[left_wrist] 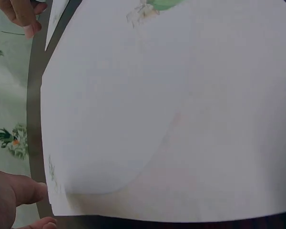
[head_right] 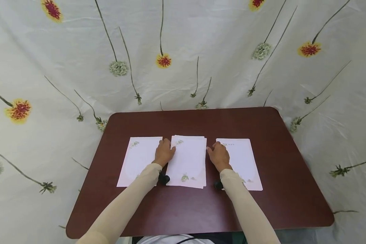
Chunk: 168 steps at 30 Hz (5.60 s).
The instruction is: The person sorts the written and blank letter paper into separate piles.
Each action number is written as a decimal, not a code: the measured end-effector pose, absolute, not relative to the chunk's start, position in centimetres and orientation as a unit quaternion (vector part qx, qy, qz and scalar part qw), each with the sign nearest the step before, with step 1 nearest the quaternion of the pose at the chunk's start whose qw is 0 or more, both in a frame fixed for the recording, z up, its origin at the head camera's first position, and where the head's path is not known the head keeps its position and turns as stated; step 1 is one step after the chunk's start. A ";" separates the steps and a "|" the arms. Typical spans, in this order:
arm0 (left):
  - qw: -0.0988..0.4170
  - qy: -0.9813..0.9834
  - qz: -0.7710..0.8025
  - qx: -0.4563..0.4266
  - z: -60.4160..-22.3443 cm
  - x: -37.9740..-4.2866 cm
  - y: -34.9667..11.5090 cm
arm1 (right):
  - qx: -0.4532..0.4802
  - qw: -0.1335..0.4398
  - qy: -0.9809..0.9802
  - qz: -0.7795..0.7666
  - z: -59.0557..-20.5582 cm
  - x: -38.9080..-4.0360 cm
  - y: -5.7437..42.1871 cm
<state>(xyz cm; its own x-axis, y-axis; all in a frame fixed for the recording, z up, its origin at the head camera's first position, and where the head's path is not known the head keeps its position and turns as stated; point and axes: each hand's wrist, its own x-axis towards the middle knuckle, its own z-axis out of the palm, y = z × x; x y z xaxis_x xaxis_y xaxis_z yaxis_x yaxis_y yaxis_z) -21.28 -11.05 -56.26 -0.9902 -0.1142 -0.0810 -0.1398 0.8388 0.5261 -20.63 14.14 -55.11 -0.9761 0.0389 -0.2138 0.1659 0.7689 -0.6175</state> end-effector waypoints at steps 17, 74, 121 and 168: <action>0.042 0.955 0.288 -0.058 -57.9 -20.0 -12.5 | 0.096 0.103 0.934 -0.329 -56.6 -19.5 10.6; 0.039 0.957 0.282 -0.060 -58.9 -20.0 -12.1 | 0.099 0.084 0.893 -0.430 -57.4 -20.4 10.4; 0.027 0.938 0.326 -0.120 -54.3 -18.9 -23.8 | -0.034 0.143 0.899 -0.413 -53.3 -22.4 1.6; 0.050 0.949 0.265 -0.164 -57.1 -17.2 -32.0 | -0.077 0.160 0.931 -0.318 -56.4 -21.4 -8.1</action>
